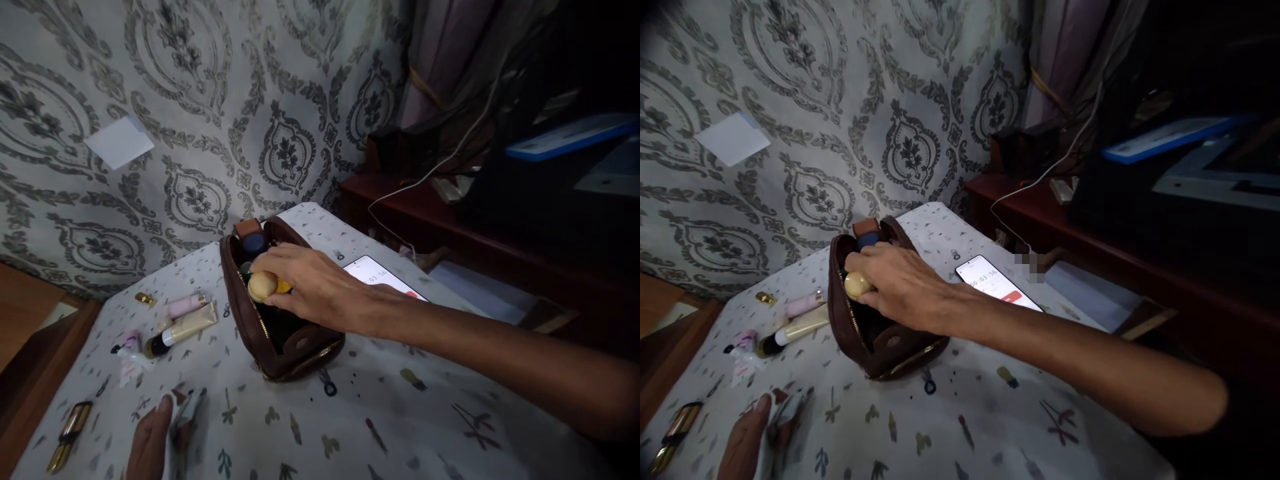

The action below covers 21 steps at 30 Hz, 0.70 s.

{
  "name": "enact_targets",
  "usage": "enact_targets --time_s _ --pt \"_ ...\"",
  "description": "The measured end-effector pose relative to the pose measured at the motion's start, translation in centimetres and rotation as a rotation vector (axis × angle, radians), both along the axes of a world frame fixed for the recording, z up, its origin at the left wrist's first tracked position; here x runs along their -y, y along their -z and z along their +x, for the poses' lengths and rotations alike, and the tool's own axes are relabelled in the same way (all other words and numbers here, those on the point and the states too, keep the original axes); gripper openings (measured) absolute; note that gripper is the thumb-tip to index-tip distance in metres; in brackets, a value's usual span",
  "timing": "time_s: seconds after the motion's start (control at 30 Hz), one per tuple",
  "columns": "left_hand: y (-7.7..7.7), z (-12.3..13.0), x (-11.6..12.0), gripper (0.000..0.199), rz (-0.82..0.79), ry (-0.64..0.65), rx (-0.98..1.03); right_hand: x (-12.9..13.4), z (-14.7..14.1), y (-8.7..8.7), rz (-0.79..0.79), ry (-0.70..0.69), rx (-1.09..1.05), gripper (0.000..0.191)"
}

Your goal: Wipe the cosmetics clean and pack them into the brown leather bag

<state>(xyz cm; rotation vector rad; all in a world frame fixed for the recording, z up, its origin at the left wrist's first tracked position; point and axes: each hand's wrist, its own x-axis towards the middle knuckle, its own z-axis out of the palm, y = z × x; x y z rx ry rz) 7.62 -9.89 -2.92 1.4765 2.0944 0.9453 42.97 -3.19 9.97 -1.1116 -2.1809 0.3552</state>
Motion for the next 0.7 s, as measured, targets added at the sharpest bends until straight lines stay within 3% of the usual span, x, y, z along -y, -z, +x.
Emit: enact_targets --time_s 0.2,0.43,0.7 --pt "0.6 -0.7 -0.4 0.056 0.027 0.017 0.002 -0.8 -0.8 0.0 -0.058 -0.071 0.172 0.013" --pt "0.3 -0.2 -0.4 0.058 0.023 0.029 0.04 -1.0 -1.4 0.1 -0.038 -0.053 0.351 0.017" --pt "0.5 -0.4 -0.4 0.058 0.025 0.066 0.069 -0.5 -0.5 -0.3 0.013 -0.122 0.208 0.016"
